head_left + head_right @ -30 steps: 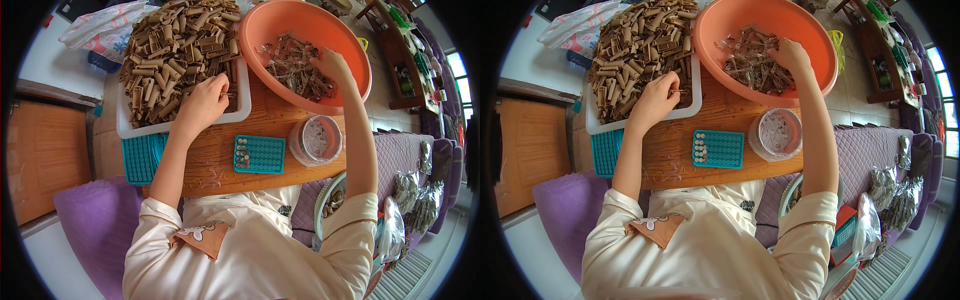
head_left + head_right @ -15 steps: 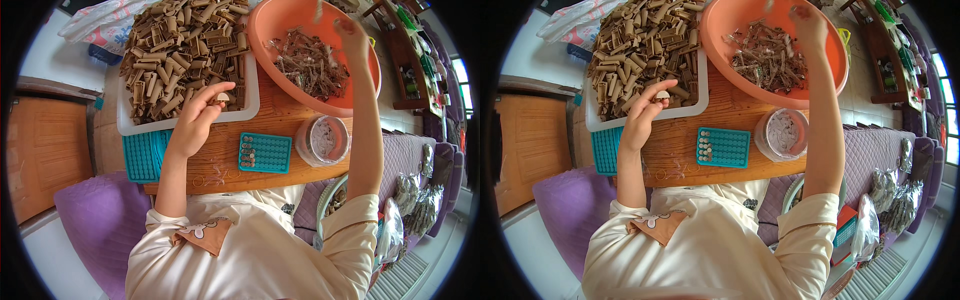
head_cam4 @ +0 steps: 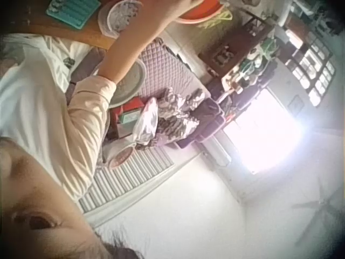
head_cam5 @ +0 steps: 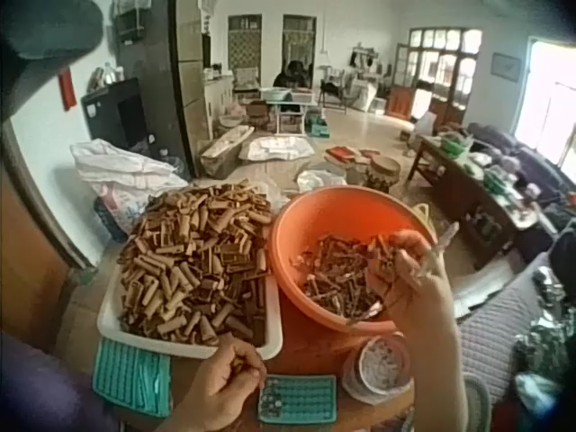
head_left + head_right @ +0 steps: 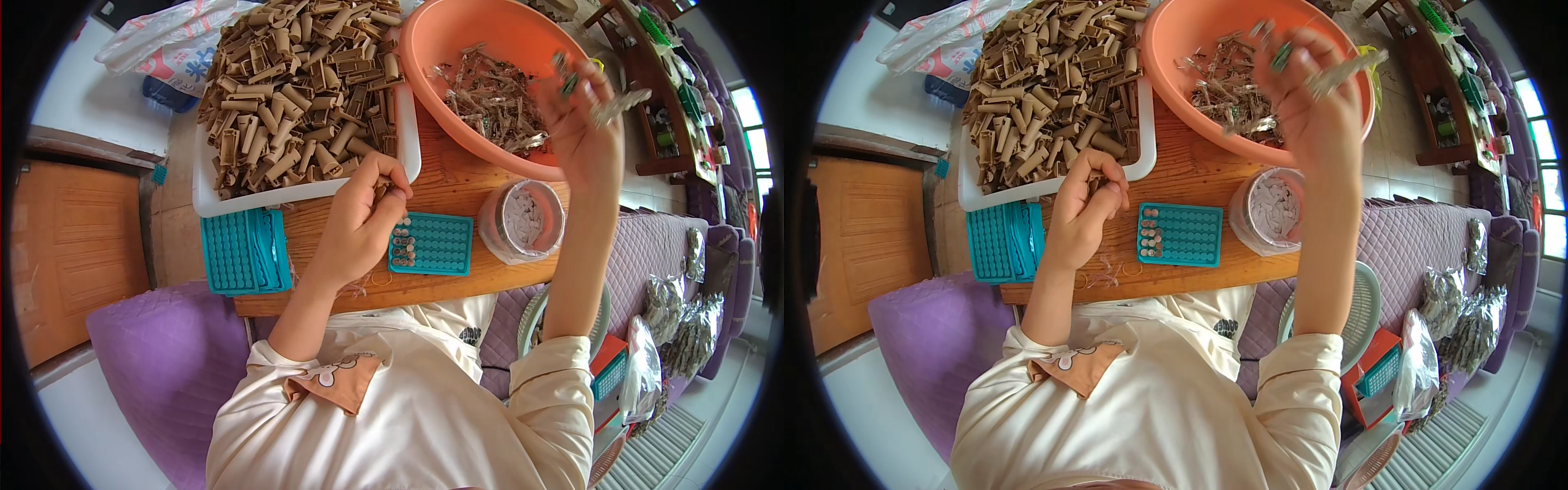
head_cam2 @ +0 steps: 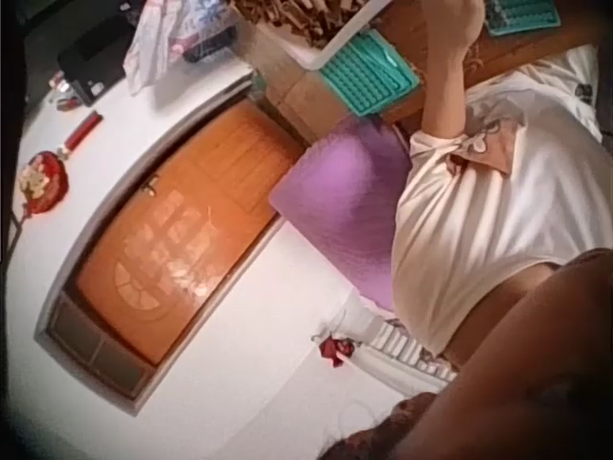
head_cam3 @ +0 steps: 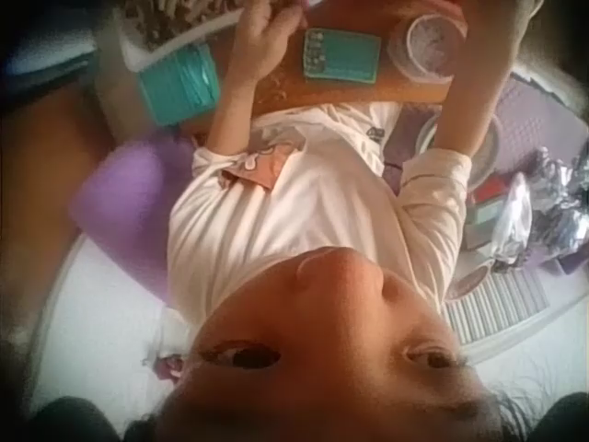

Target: The person assembles small plastic components into cardboard tubes by hand, working at an assembly table.

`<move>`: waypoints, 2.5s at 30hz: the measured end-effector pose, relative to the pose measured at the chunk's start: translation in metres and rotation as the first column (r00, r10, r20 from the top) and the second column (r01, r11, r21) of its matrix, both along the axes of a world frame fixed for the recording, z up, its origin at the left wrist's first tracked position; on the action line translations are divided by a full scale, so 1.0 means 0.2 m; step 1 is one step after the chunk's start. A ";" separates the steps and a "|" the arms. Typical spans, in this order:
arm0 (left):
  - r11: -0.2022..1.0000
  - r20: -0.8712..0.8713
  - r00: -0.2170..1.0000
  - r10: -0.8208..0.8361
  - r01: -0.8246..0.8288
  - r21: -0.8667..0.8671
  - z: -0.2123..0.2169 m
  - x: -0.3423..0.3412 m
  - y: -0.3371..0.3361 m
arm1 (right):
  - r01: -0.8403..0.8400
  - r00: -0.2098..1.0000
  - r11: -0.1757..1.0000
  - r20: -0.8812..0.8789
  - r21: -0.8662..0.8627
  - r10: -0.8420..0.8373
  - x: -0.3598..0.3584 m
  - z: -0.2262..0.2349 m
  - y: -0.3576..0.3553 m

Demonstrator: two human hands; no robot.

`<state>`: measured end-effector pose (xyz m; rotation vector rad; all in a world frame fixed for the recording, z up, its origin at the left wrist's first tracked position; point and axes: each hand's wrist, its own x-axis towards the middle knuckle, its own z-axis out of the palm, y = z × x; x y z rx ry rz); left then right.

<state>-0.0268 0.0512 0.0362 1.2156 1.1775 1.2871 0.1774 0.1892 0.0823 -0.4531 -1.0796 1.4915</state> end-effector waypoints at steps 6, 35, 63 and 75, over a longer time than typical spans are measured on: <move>0.965 0.017 0.998 0.058 -0.061 0.257 0.04 0.08 -0.06 | -0.298 0.952 0.931 -0.131 -0.209 0.275 -0.13 -0.16 -0.43; 1.000 0.074 0.997 -0.017 0.019 -0.020 -0.04 0.13 -0.27 | -0.032 0.971 0.959 -0.236 -0.283 -0.037 -0.20 -0.38 -0.81; 0.983 0.133 0.986 -0.099 0.076 0.166 0.01 0.22 -0.35 | 0.356 0.894 0.895 0.179 0.270 -0.410 -0.07 -0.37 -0.94; 0.981 0.002 0.988 -0.157 0.155 0.116 0.01 0.19 -0.37 | 0.225 0.685 0.716 0.415 0.661 -0.599 -0.02 -0.28 -0.95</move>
